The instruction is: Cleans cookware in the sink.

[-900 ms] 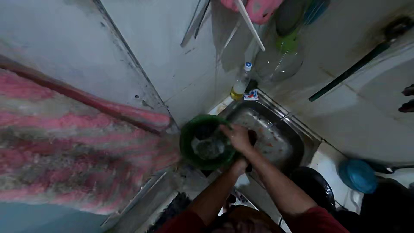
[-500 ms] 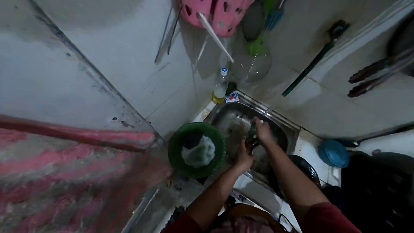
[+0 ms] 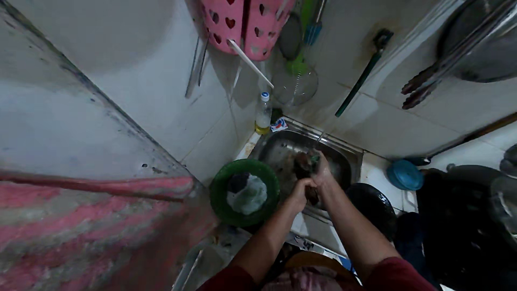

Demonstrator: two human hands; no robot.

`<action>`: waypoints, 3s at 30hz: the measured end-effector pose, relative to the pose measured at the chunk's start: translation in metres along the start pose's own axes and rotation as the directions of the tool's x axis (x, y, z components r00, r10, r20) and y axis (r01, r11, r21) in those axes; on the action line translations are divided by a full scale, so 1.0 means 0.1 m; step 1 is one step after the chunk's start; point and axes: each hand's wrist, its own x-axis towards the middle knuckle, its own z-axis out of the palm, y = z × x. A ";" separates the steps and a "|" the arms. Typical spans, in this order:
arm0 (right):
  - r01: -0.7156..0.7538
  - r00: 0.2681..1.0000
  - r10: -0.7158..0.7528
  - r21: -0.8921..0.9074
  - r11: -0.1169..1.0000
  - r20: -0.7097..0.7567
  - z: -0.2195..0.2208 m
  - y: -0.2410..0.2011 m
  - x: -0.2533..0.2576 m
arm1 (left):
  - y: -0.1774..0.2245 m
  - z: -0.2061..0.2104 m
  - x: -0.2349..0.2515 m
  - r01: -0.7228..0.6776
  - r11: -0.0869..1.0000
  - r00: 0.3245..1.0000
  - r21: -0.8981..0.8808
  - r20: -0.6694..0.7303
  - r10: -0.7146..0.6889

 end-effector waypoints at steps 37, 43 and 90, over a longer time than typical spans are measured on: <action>-0.031 0.996 0.080 -0.730 0.683 0.032 -0.41 -0.28 0.06 | -0.34 0.01 0.09 0.116 0.885 0.992 0.452 -0.016 -0.122; -0.012 1.000 0.008 -0.343 0.939 -0.013 -0.76 -0.63 -0.01 | -0.69 -0.15 0.04 -0.185 0.135 0.977 0.973 0.197 -0.079; 0.217 0.925 -0.273 -0.957 -0.192 0.264 -2.98 -0.32 -0.39 | -1.17 0.91 0.99 -0.114 0.434 0.992 0.894 0.130 -0.006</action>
